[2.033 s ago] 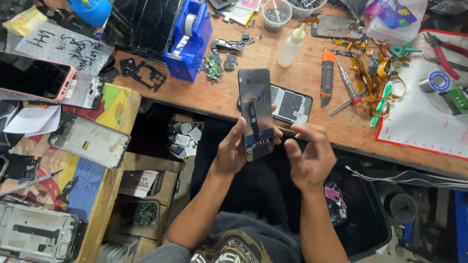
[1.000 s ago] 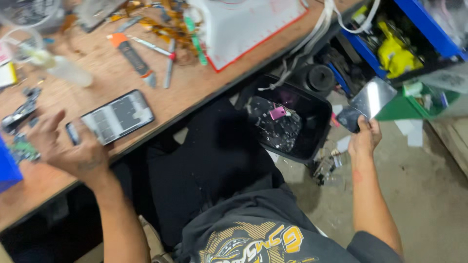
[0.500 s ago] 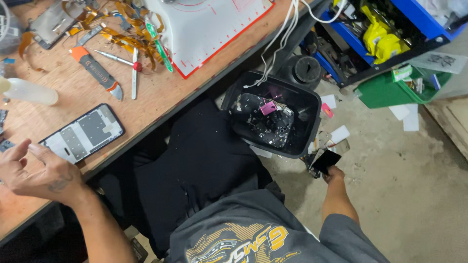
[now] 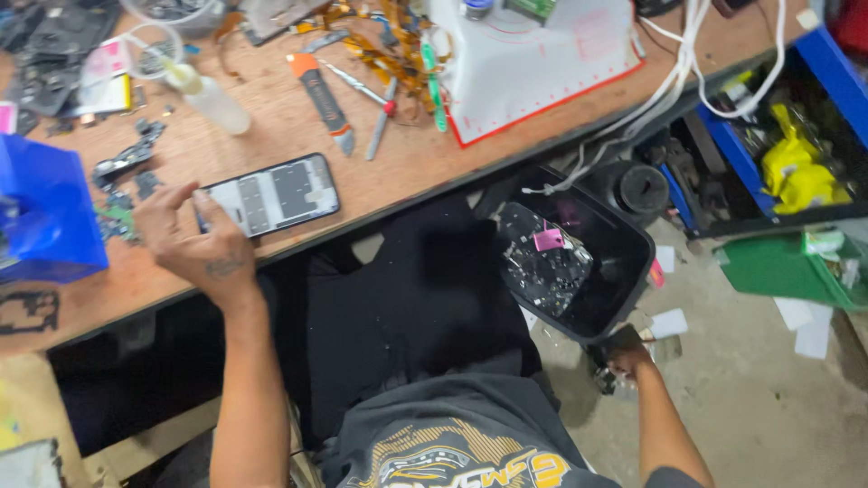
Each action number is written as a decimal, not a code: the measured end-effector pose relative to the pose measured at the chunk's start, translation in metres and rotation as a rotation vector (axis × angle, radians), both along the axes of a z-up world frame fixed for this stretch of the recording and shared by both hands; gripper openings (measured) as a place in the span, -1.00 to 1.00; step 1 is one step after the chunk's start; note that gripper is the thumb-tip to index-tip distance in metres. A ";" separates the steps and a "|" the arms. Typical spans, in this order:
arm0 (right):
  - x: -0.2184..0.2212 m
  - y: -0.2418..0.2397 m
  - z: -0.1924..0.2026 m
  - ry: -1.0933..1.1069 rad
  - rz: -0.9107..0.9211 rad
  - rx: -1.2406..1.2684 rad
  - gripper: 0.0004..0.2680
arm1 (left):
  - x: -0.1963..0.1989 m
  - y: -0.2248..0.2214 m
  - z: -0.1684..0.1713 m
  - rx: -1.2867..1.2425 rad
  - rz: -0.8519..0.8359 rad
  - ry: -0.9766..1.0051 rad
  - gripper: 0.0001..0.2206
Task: The person compares a smartphone screen assembly to the phone body, then uses a metal spudger to pry and remove internal components from the phone chassis. They continue using a screwdriver to unscrew and detach parts inside the device.
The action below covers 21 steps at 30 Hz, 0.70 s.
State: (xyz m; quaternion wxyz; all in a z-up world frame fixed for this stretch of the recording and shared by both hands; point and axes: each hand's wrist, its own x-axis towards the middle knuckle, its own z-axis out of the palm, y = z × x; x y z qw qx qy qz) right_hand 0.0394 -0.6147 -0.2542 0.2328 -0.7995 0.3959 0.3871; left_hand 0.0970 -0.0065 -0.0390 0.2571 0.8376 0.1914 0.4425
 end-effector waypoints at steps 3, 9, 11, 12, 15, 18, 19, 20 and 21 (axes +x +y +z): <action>0.037 0.021 0.004 -0.360 0.215 -0.065 -0.91 | 0.004 -0.003 0.007 0.040 0.011 -0.032 -0.89; 0.117 0.139 0.094 -1.131 0.460 0.224 -0.91 | 0.002 -0.006 0.016 -0.054 0.100 -0.096 -0.89; 0.125 0.196 0.139 -1.311 0.541 0.400 -0.91 | 0.003 -0.007 0.018 -0.134 0.116 -0.120 -0.89; 0.124 0.224 0.160 -1.371 0.592 0.475 -0.91 | 0.002 -0.006 0.019 -0.145 0.129 -0.127 -0.89; 0.123 0.299 0.219 -1.506 0.764 0.743 -0.89 | 0.000 -0.004 0.019 -0.222 0.159 -0.141 -0.87; 0.136 0.362 0.258 -1.604 1.151 0.787 -0.67 | -0.002 -0.001 0.013 -0.380 0.133 -0.246 -0.86; 0.141 0.380 0.266 -1.625 1.285 0.808 -0.60 | -0.002 0.001 0.011 -0.440 0.115 -0.299 -0.85; 0.146 0.399 0.271 -1.614 1.345 0.796 -0.57 | 0.000 0.004 0.009 -0.511 0.069 -0.375 -0.83; 0.152 0.416 0.274 -1.602 1.404 0.784 -0.53 | 0.003 0.006 0.008 -0.581 0.022 -0.452 -0.81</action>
